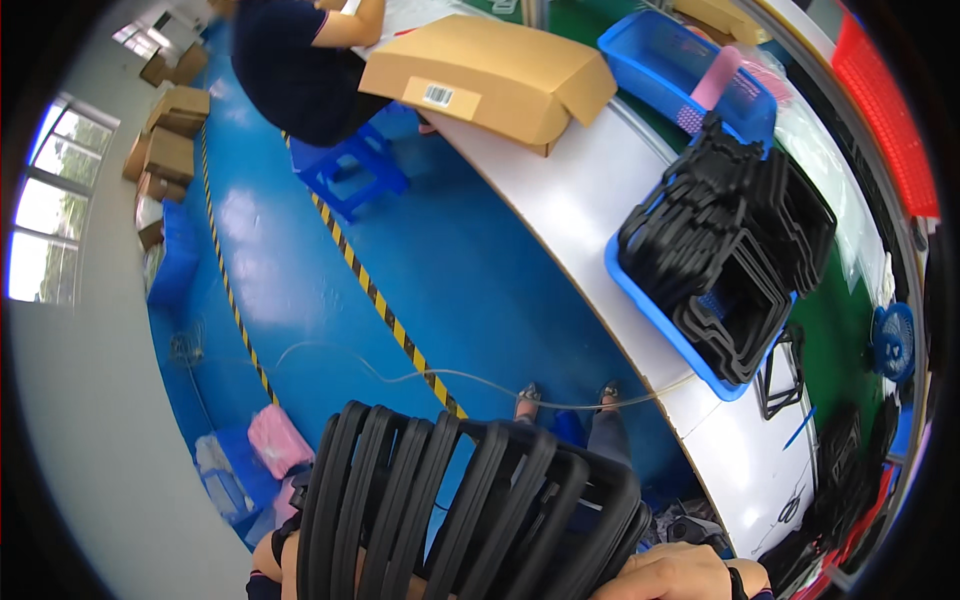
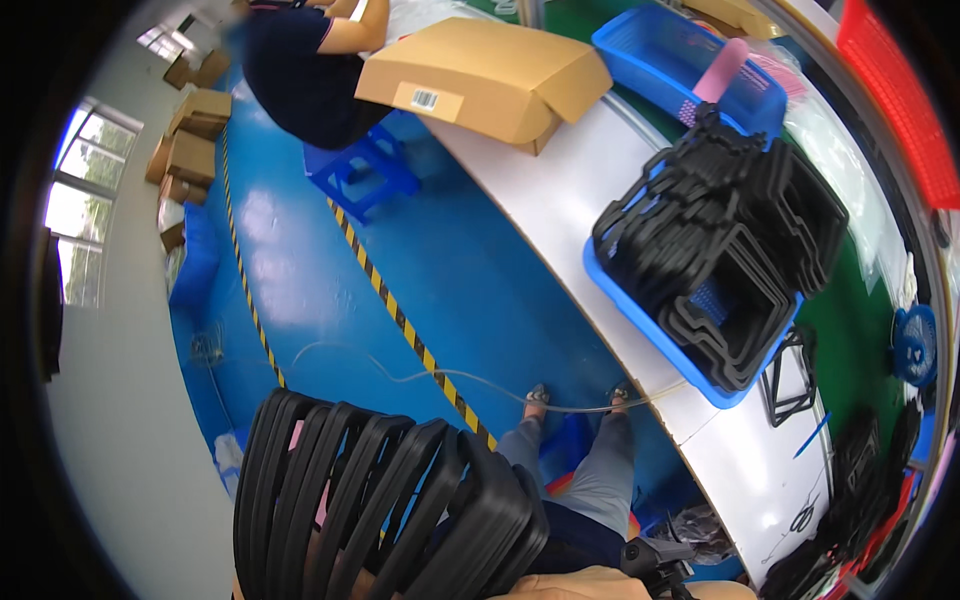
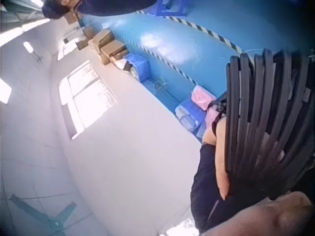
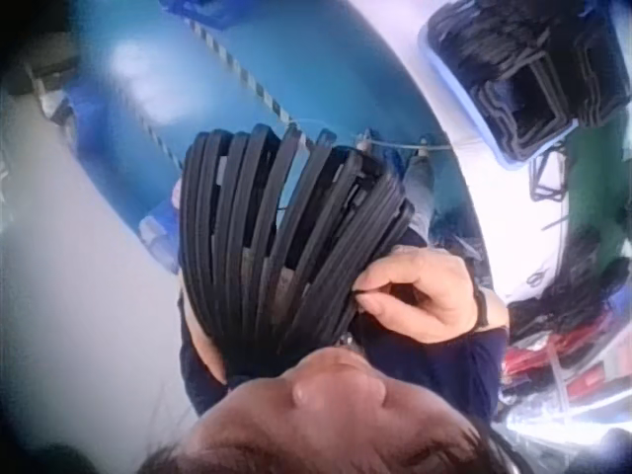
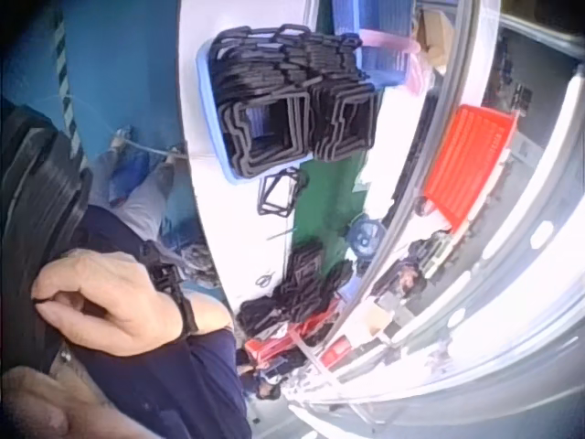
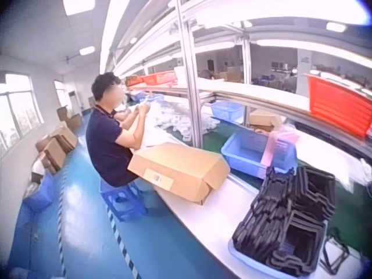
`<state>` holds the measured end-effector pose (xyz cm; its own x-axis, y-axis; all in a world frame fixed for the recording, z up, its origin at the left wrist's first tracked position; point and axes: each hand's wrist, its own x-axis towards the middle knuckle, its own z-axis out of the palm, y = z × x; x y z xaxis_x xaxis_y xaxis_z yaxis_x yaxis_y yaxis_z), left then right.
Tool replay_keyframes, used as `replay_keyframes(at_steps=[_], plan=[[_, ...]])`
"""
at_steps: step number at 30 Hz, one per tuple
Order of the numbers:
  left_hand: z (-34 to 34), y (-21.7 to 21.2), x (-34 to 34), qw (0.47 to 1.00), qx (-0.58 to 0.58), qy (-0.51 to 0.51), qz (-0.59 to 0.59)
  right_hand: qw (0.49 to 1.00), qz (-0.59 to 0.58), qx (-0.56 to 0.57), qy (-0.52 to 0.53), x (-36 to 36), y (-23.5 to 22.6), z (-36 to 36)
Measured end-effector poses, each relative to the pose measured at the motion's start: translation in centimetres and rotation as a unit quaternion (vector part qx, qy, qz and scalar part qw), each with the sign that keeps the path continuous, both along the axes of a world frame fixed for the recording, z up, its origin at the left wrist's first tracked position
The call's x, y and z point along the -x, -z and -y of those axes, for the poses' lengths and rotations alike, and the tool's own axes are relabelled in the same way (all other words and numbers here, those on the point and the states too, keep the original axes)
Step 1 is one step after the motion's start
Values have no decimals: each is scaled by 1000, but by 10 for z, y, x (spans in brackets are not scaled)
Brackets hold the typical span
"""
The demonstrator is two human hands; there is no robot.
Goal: The recorder is assembling and inspecting stacks of black plastic rectangular frames at a factory workstation, using scissors and pliers.
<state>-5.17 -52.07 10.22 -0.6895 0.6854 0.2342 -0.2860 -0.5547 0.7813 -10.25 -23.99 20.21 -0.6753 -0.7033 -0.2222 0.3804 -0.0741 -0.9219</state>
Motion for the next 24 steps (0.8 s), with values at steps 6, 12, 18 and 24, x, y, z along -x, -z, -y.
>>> replay_keyframes(at_steps=[6, 12, 18, 24], plan=[[14, 0, -9, 998, 6, -31, -62, 986, 112, -117, 30, 7, 20, 32], [18, 5, 3, 993, 19, -35, -112, 960, 258, -108, -13, 16, 51, 39], [16, 1, 14, 988, 32, -31, -147, 860, 505, 76, -1, 16, 66, 38], [15, 4, 23, 983, 43, -38, -175, 861, 504, 72, 6, 20, 66, 43]])
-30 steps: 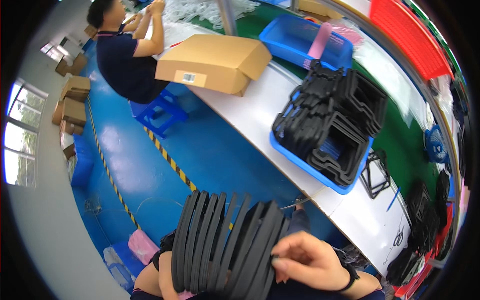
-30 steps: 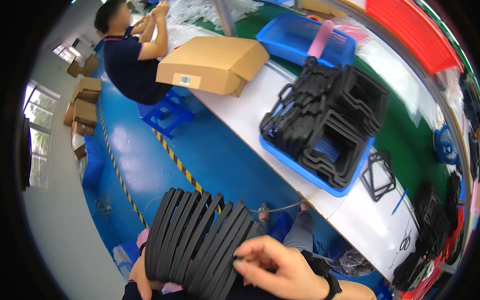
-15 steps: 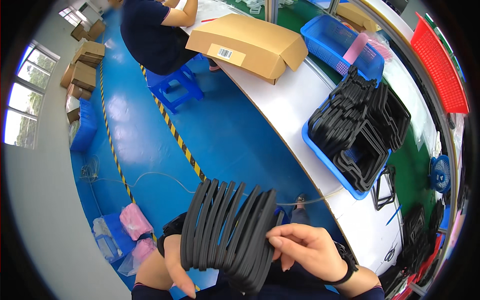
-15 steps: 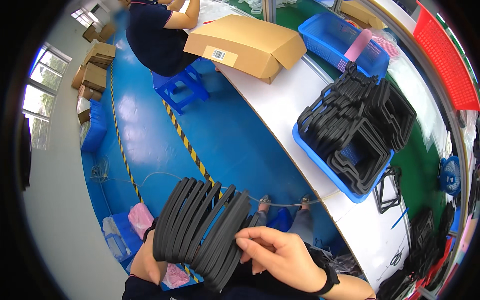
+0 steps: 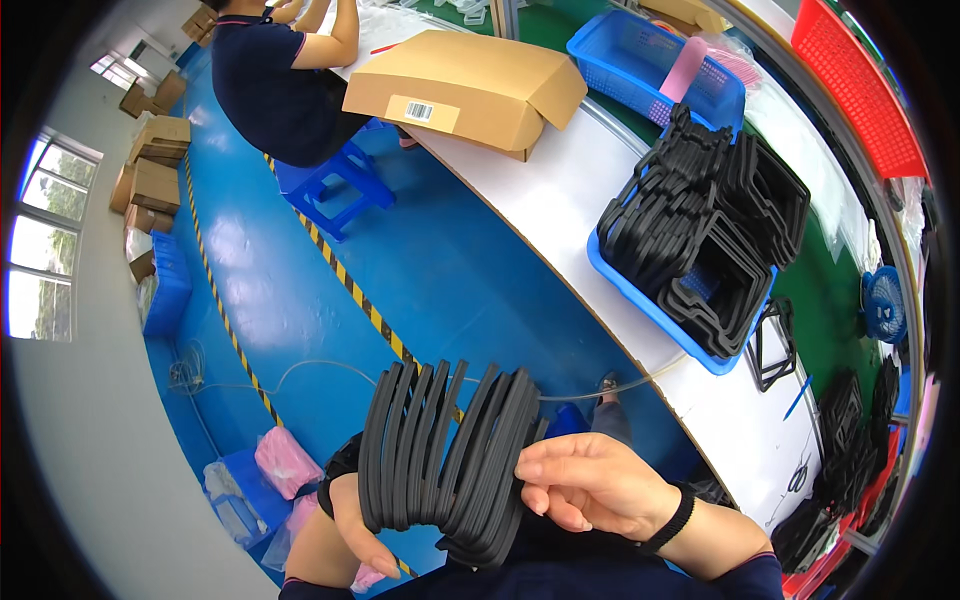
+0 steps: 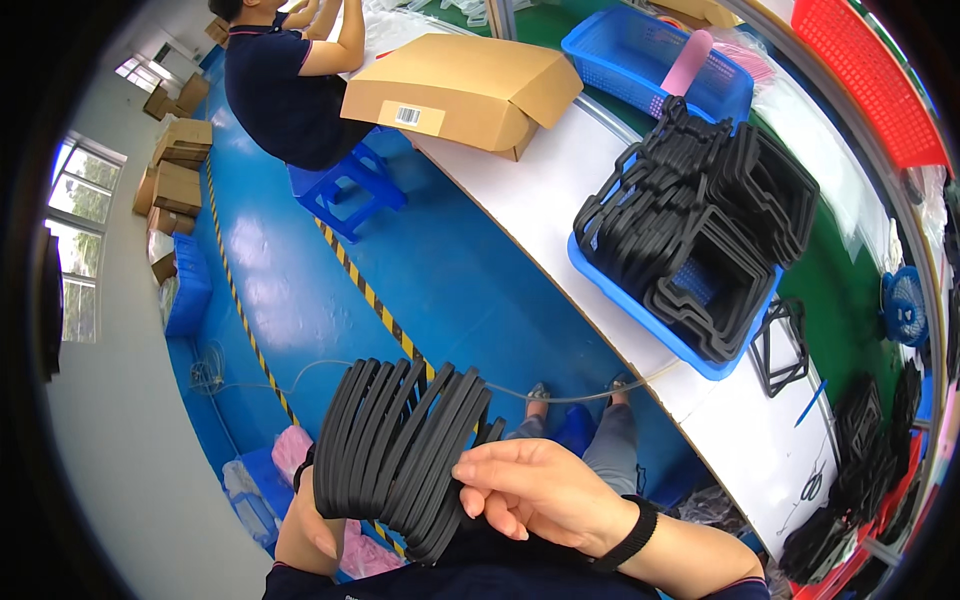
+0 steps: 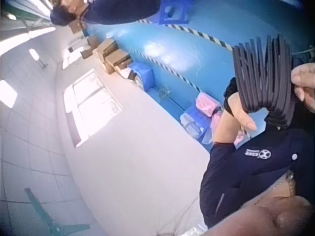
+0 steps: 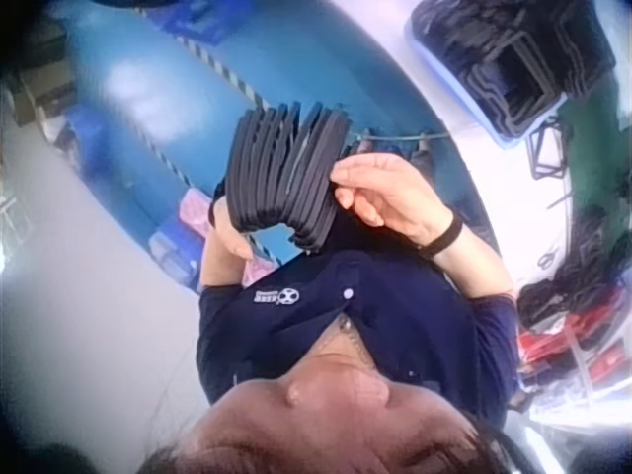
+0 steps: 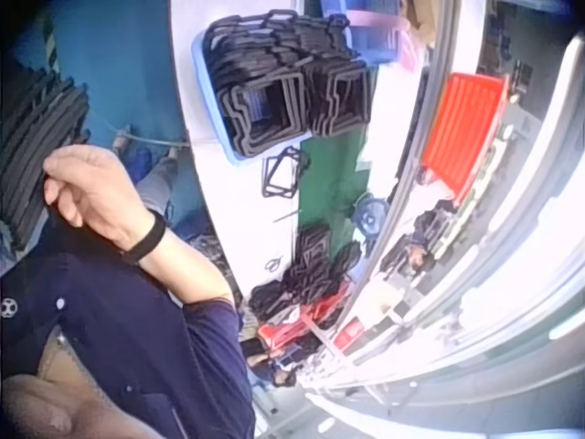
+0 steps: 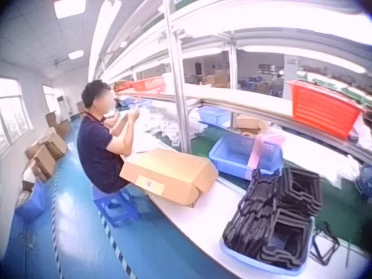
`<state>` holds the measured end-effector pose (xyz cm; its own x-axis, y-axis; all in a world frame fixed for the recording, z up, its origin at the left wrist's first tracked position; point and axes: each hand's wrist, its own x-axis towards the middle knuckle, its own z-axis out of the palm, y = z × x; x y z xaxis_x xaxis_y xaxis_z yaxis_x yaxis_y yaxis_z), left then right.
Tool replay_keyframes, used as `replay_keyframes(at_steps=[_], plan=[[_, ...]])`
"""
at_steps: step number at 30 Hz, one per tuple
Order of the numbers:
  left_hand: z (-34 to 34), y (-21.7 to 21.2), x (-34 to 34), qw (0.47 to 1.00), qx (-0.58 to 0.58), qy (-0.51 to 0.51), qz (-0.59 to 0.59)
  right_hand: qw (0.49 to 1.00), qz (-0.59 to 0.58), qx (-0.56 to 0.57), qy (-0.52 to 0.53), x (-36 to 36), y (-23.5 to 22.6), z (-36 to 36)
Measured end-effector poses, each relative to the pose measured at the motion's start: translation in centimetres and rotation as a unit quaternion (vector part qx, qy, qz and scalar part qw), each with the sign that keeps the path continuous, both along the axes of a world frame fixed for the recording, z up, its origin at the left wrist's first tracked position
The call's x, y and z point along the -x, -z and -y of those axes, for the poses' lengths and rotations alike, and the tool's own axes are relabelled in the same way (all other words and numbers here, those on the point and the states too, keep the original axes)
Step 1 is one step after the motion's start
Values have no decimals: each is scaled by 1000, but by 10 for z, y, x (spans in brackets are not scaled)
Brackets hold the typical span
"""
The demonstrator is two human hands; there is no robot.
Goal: The recorder is assembling and inspecting stacks of black plastic rectangular frames at a factory workstation, using scissors and pliers.
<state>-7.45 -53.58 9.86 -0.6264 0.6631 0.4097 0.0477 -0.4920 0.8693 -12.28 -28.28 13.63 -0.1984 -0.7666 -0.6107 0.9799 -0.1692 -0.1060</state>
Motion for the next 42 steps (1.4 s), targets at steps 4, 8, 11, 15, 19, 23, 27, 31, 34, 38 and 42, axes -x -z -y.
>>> replay_keyframes(at_steps=[4, 8, 11, 15, 19, 23, 27, 31, 34, 38, 42], plan=[[0, -2, 1, 1000, 5, -10, -16, 1000, -18, -4, -9, 1, 1, 4], [1, 2, -2, 1000, -11, 6, 4, 999, -33, 0, -4, 0, 5, 4], [2, 5, -2, 1000, -20, 16, 17, 999, -39, -5, 4, -1, 7, 4], [2, 6, -1, 999, -31, 24, 32, 999, -24, 7, 23, -3, 11, 2], [5, 8, -3, 997, -44, 39, 54, 1000, -1, 8, 22, 1, 7, 0], [6, 10, -2, 994, -56, 50, 77, 1000, -9, 6, 26, 2, 6, 1], [6, 15, -2, 990, -74, 67, 100, 1000, -26, 0, 13, 3, 8, 1], [8, 24, -6, 984, -96, 80, 123, 994, -94, -48, -23, 8, -3, 1], [8, 35, -5, 979, -117, 96, 135, 772, -580, -252, -72, 13, 0, -7], [9, 43, -9, 972, -140, 114, 147, 731, -671, -111, -57, 29, 11, -14], [6, 31, -22, 927, -190, 51, 320, 796, -590, -25, -135, 33, 4, -13]])
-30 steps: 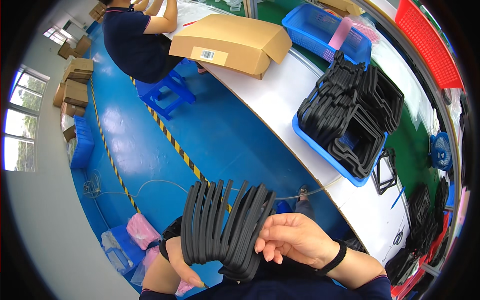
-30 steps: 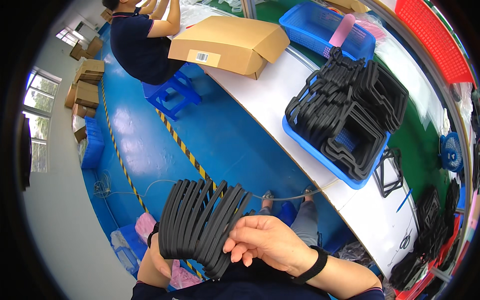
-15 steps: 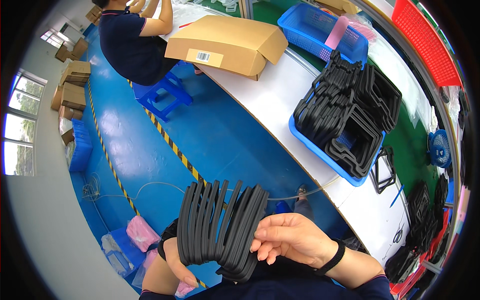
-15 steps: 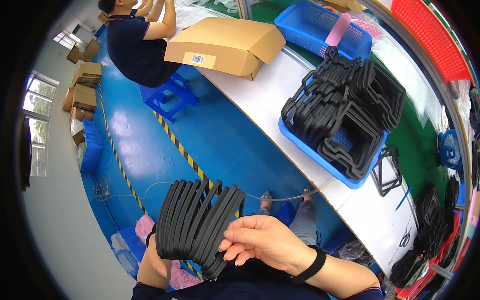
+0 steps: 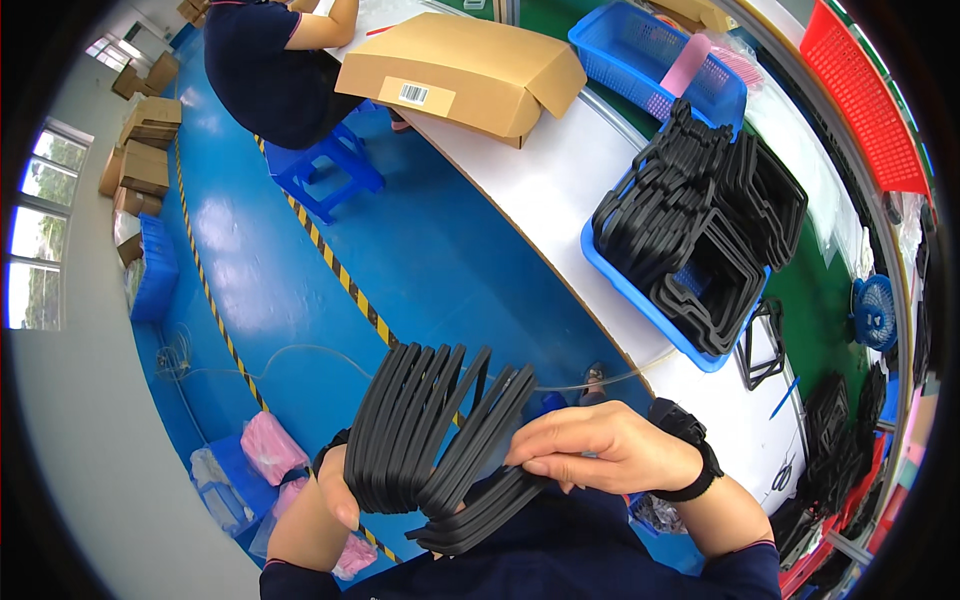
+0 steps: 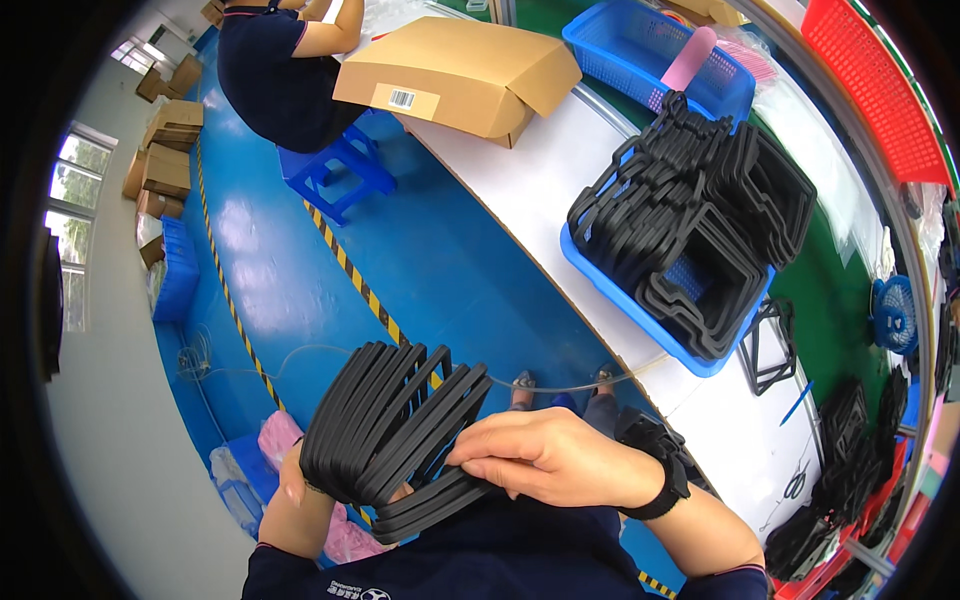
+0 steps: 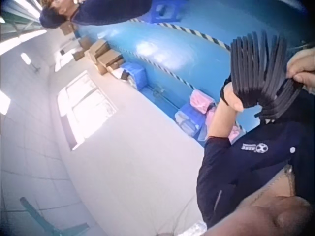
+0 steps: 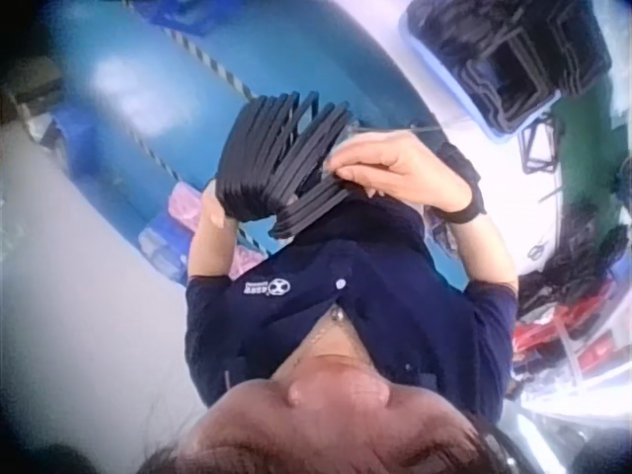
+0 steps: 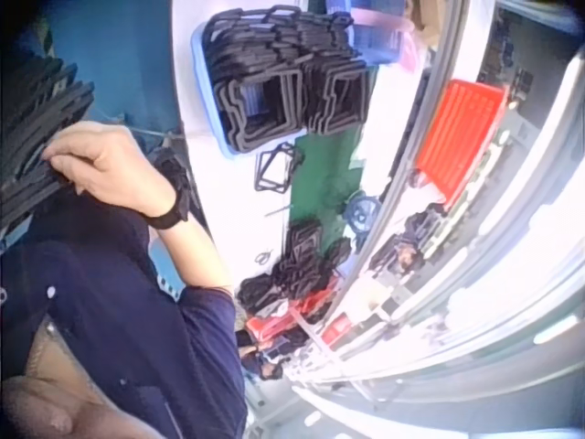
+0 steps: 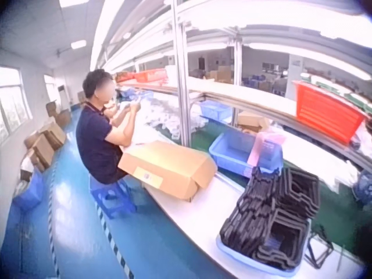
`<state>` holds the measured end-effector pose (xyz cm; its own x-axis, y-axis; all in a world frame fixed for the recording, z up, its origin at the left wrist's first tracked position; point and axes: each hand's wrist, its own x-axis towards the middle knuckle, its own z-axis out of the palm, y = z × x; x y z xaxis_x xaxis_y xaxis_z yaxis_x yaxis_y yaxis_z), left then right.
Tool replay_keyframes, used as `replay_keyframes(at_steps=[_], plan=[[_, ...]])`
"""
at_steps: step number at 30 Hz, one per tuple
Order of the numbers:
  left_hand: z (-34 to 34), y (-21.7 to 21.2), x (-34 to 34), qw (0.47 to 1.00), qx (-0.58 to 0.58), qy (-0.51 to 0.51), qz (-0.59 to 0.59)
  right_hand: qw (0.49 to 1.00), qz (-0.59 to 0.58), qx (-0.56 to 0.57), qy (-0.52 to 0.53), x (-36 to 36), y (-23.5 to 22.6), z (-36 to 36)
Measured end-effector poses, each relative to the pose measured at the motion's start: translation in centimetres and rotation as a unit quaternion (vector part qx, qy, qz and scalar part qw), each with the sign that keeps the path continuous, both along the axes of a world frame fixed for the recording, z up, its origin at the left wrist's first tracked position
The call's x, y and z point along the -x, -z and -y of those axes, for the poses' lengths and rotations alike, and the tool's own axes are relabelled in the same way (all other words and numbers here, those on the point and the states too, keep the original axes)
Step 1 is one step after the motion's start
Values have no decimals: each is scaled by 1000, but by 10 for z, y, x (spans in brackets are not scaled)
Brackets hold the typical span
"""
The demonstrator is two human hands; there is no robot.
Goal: The recorder is assembling and inspecting stacks of black plastic rectangular frames at a factory workstation, using scissors and pliers.
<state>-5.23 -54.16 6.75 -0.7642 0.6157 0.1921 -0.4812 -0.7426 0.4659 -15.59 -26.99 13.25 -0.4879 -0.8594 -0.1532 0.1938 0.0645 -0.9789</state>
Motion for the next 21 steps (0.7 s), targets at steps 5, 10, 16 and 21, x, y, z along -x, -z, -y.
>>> replay_keyframes(at_steps=[5, 10, 16, 21], plan=[[2, 3, -1, 999, -5, 27, 17, 994, 34, 1, -105, 6, 6, -1], [1, 3, -6, 999, -28, 18, 33, 990, 30, 11, -134, 11, 10, -2], [-1, 2, -6, 999, -32, 12, 24, 989, 57, -11, -135, 10, 10, 0], [-3, -4, -6, 998, -34, 7, 48, 991, 26, -4, -132, 10, 9, 2]])
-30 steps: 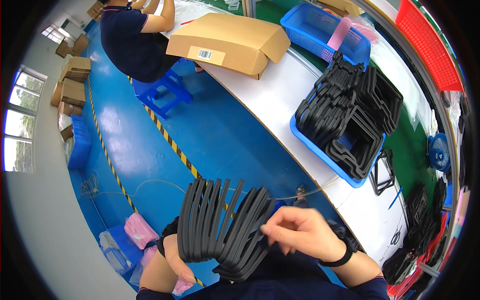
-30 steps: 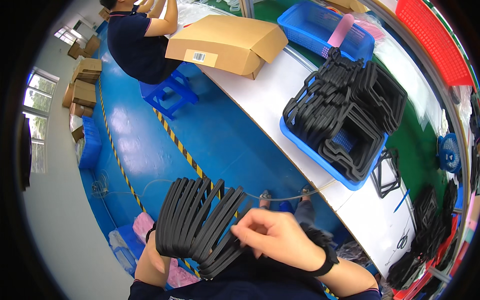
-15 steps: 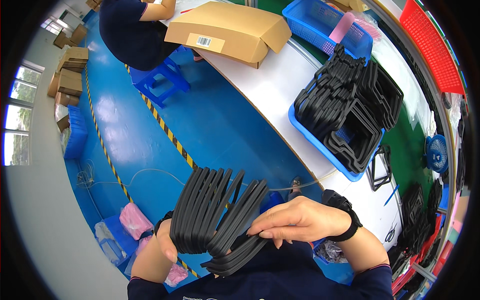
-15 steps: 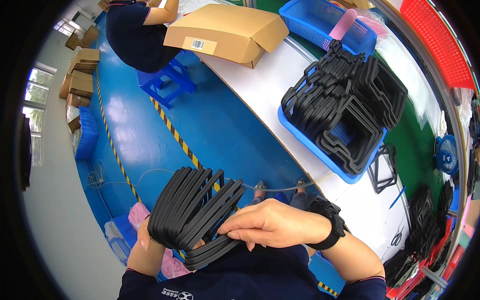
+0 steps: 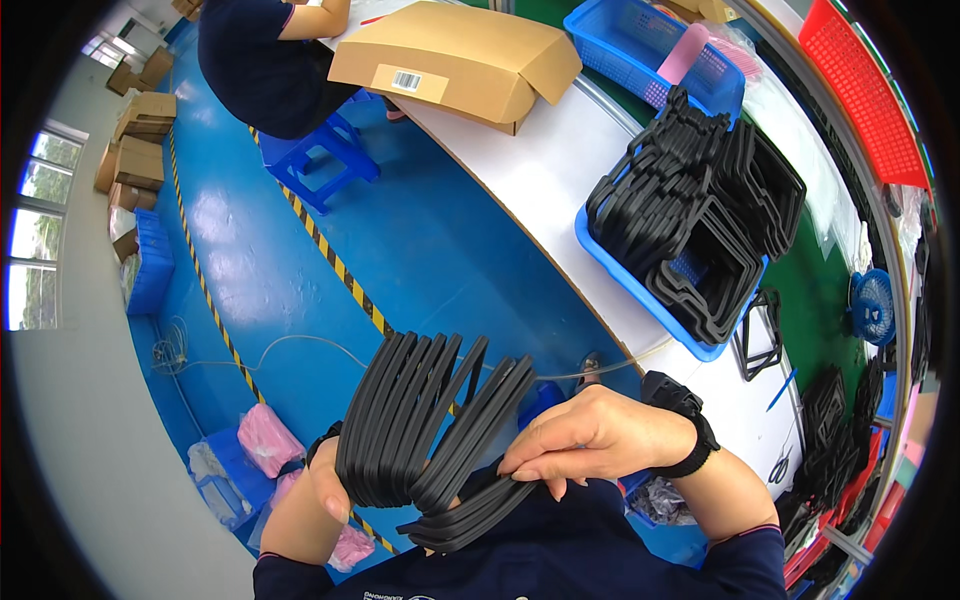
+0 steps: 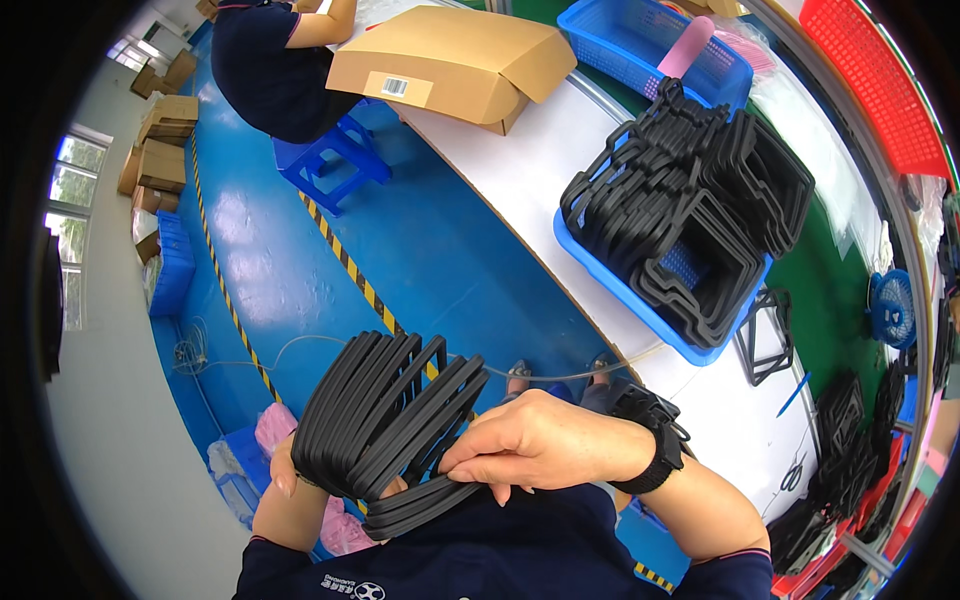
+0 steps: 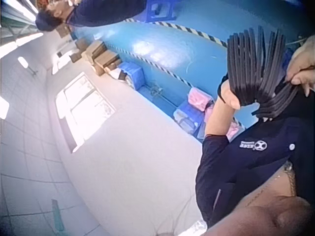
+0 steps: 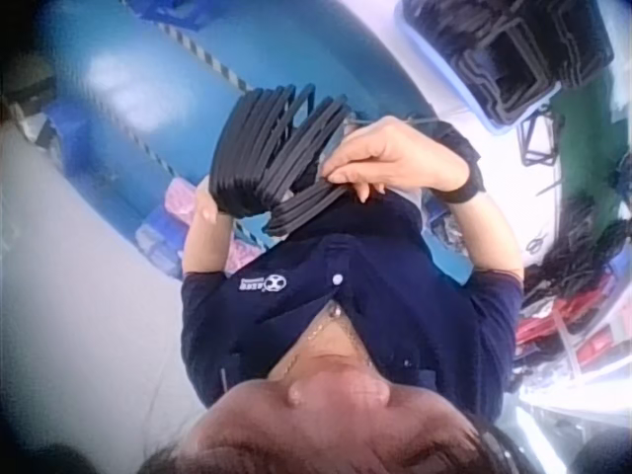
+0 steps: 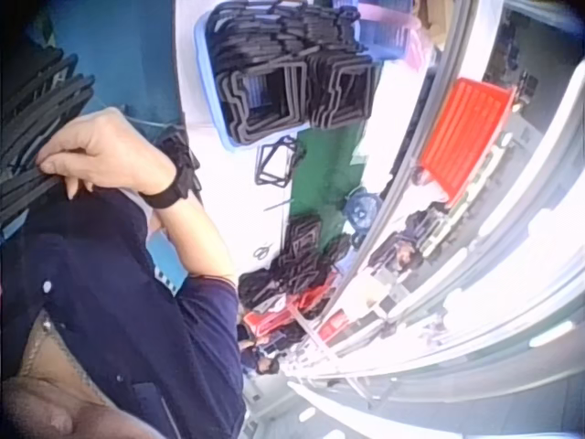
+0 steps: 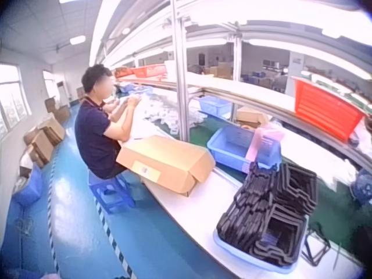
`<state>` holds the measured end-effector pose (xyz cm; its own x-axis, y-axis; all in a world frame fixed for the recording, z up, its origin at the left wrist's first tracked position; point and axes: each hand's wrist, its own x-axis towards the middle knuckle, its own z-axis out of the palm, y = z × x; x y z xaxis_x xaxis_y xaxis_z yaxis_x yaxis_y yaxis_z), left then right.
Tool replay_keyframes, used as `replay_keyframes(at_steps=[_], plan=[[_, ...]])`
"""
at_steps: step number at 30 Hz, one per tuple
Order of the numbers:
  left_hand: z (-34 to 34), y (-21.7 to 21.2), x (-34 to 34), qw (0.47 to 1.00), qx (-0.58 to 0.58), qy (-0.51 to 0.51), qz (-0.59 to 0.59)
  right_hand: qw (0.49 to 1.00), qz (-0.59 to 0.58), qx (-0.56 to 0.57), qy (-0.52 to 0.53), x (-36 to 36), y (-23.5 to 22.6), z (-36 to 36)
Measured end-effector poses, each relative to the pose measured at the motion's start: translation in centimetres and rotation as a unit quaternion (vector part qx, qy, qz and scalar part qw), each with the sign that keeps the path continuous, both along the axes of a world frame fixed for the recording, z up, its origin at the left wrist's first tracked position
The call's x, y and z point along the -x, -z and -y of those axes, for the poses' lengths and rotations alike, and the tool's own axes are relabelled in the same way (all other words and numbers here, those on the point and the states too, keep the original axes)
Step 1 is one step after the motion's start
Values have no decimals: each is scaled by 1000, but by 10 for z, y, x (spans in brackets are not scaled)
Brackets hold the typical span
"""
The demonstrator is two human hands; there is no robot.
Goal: The recorder is assembling and inspecting stacks of black plastic rectangular frames at a factory workstation, using scissors and pliers.
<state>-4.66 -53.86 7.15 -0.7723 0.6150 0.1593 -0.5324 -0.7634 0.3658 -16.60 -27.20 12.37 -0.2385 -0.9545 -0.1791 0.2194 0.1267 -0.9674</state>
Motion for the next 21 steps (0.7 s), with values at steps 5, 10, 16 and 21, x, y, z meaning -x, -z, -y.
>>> replay_keyframes(at_steps=[5, 10, 16, 21], plan=[[1, 2, 1, 1000, 17, -1, -22, 1000, -6, 20, 17, -2, 0, 0], [0, 7, 0, 999, -1, -2, -55, 999, -2, 27, 21, -2, -1, -1], [-2, 12, 7, 998, -3, 1, -63, 996, 81, -10, 43, -5, -4, -4], [1, 8, 9, 998, 1, -3, -57, 942, 189, -41, 276, -1, -4, -18]])
